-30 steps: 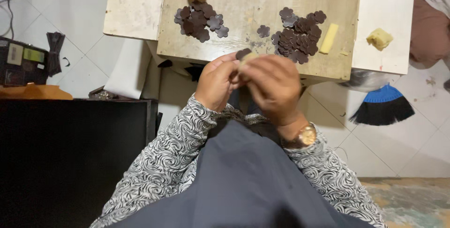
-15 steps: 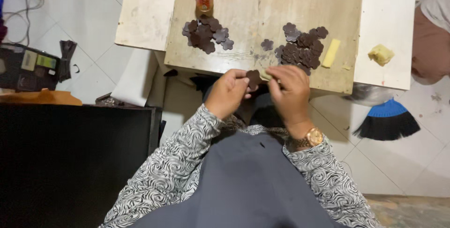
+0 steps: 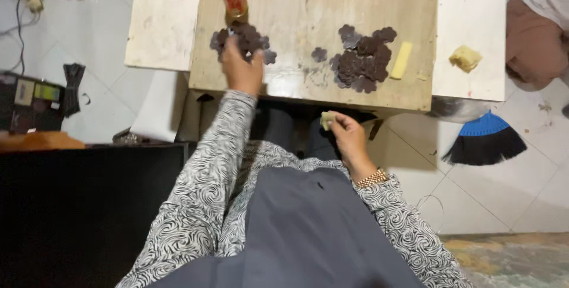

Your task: The person sits at a low work table and cleans small dark flower-shaped cut pieces one at a time, rubbing each piece with a pale sponge block. Cleaned pieces are placed into piles on the table, and the person occasionally reaches for a new piece from the piles.

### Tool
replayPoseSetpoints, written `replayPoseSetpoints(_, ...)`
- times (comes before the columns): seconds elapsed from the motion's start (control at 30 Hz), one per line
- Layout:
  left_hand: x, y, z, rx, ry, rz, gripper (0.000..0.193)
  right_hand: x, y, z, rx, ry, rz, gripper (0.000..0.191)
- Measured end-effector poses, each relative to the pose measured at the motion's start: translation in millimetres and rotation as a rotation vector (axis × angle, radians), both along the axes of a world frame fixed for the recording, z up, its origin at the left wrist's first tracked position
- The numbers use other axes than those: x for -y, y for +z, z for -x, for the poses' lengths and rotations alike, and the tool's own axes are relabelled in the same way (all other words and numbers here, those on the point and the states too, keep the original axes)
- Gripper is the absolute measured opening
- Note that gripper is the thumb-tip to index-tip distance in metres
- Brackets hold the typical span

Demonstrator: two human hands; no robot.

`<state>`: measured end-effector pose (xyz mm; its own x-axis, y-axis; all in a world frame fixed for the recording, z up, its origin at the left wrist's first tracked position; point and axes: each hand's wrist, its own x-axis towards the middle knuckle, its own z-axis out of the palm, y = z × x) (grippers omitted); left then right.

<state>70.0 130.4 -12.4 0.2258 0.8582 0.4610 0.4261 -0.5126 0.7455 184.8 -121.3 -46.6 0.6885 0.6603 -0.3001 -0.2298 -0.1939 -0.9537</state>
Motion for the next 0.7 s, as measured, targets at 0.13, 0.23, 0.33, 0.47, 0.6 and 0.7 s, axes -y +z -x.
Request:
replayPoseSetpoints(0.13, 42, 3, -58, -0.124, -0.291, 0.150, 0.043, -5, 6, 4, 0.038, 0.025, -0.011, 0.027)
replayPoseSetpoints(0.23, 60, 13, -96, -0.352, -0.267, 0.305, 0.058, -6, 9, 3, 0.080, 0.040, -0.031, 0.027)
replayPoseSetpoints(0.33, 65, 27, -113, -0.496, -0.172, 0.384, 0.048, -6, 13, 3, 0.071, 0.061, -0.013, 0.027)
replayPoseSetpoints(0.47, 66, 29, -117, -0.482, -0.129, 0.399, 0.033, -7, 18, 4, 0.051, 0.077, -0.032, 0.027)
replayPoseSetpoints(0.6, 65, 12, -112, -0.326, -0.281, 0.406, 0.029, -9, 18, 4, 0.067, 0.102, 0.015, 0.028)
replayPoseSetpoints(0.7, 66, 3, -100, 0.088, -0.438, 0.781, 0.017, -10, 10, 2, 0.020, 0.085, -0.022, 0.031)
